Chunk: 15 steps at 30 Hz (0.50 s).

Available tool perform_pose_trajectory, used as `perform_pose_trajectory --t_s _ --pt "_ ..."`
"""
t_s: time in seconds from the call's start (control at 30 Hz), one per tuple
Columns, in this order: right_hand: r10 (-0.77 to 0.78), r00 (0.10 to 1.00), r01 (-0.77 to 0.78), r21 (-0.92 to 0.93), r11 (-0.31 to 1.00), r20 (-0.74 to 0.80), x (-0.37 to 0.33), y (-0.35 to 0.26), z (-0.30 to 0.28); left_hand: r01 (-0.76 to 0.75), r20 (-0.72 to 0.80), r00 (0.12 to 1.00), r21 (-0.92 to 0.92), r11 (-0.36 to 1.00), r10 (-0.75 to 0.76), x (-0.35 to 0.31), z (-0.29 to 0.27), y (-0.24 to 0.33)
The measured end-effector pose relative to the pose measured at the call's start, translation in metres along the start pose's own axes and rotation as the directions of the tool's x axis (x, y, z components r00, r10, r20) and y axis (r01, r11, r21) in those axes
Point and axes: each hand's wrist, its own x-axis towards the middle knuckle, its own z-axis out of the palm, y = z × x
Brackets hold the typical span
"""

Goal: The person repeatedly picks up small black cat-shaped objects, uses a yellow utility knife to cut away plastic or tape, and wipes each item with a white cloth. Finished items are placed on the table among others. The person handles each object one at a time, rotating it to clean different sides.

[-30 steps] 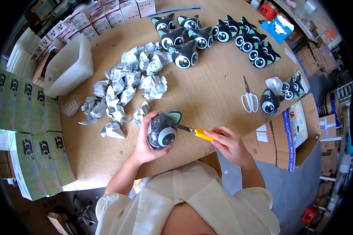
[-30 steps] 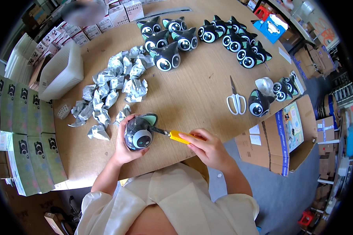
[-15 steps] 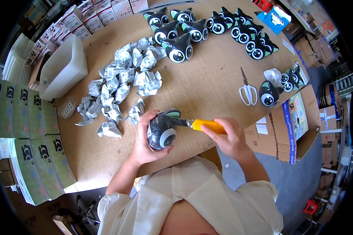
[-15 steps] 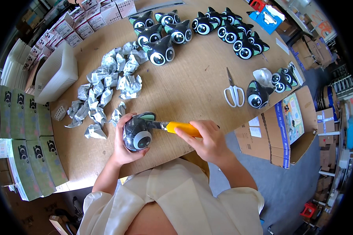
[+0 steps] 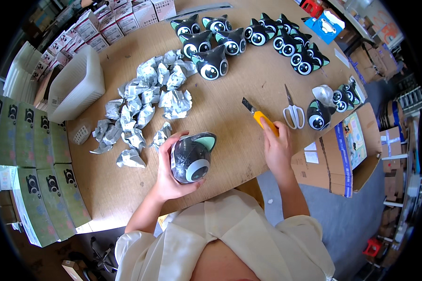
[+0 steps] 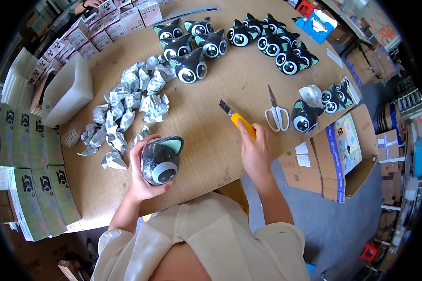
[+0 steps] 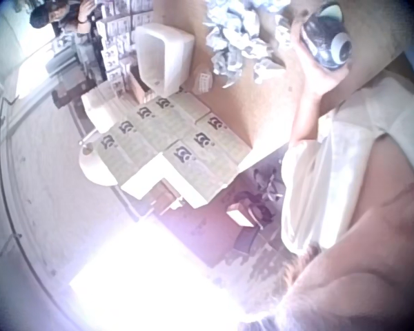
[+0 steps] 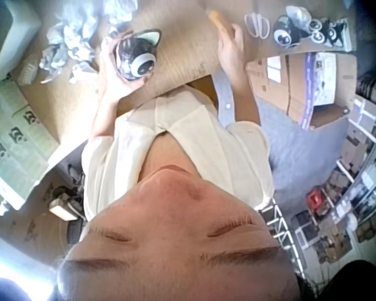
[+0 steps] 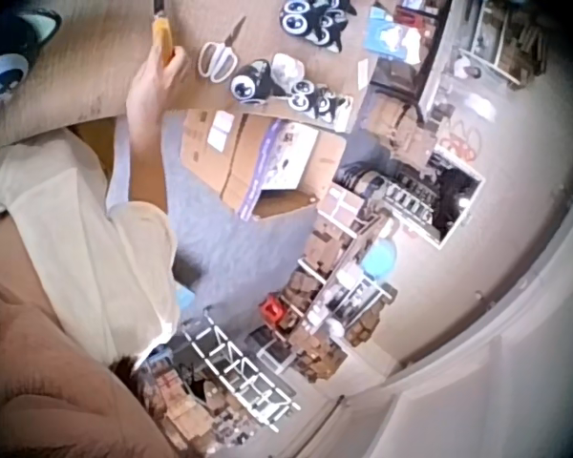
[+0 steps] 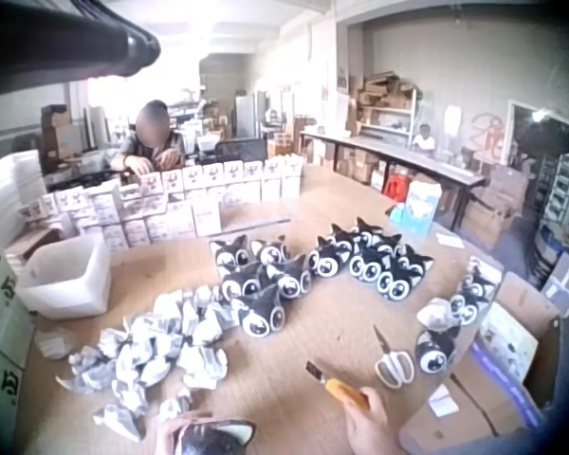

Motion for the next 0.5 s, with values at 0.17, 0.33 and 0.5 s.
perform_pose_trajectory --t_s 0.17,0.33,0.5 --pt "-0.043 0.999 0.048 -0.191 0.98 0.031 0.007 -0.011 0.003 -0.123 0.012 0.992 0.323 0.938 0.126 -0.002 0.0 0.005" --pt "-0.014 0.987 -0.148 0.928 0.341 0.163 0.019 -0.079 -0.017 -0.323 0.104 0.929 0.702 0.635 0.356 0.001 0.009 0.013" --pt "-0.085 0.946 -0.303 0.948 0.098 0.312 0.021 -0.102 -0.019 -0.392 0.138 0.869 0.778 0.49 0.475 -0.002 0.011 0.013"
